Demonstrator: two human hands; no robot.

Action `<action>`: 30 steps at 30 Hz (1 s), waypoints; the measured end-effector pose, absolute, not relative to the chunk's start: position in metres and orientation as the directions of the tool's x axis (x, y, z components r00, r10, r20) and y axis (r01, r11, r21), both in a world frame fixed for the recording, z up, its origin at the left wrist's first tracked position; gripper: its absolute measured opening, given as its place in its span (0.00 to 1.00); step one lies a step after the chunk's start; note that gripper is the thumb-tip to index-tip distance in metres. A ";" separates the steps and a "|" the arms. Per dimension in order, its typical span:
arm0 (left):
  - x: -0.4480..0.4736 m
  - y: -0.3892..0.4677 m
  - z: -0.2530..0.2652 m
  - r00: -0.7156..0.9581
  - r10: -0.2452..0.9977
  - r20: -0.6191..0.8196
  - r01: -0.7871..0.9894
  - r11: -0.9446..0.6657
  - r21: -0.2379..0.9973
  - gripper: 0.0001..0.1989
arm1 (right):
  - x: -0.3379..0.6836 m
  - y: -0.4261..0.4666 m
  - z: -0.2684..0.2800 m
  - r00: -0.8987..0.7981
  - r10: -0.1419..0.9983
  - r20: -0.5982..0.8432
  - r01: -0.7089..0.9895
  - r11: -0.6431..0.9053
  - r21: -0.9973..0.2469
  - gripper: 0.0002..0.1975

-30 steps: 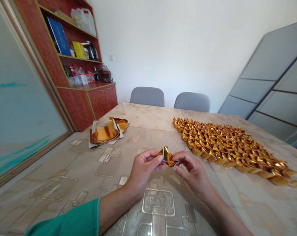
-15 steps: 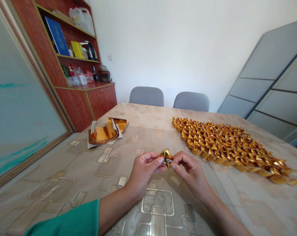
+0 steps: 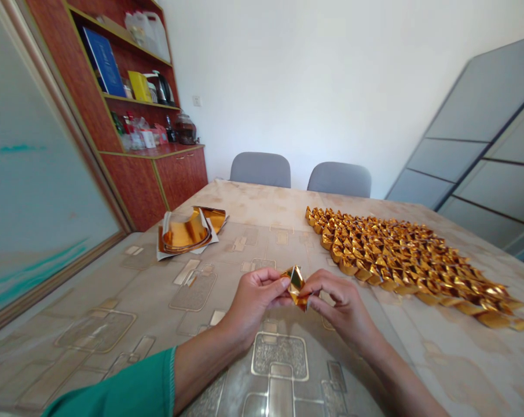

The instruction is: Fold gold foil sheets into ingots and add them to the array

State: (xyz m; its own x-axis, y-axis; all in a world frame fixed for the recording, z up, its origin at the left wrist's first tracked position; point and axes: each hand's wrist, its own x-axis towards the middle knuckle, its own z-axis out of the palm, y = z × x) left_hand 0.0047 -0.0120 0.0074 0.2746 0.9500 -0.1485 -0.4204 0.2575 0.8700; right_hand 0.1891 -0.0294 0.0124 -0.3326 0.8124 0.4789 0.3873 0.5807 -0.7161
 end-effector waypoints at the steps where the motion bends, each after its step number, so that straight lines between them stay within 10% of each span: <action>1: 0.005 -0.012 0.007 0.275 0.949 -0.154 -0.411 0.261 0.873 0.16 | 0.189 -0.029 0.012 -0.333 0.820 0.465 0.396 0.569 -0.720 0.04; 18: 0.003 -0.009 0.000 0.310 0.924 -0.225 -0.355 0.331 0.874 0.16 | 0.182 -0.032 0.009 -0.387 0.800 0.458 0.383 0.592 -0.709 0.06; 30: 0.007 -0.013 0.003 0.309 0.934 -0.181 -0.425 0.305 0.852 0.17 | 0.175 -0.032 -0.002 -0.121 0.928 0.352 0.250 0.372 -0.894 0.09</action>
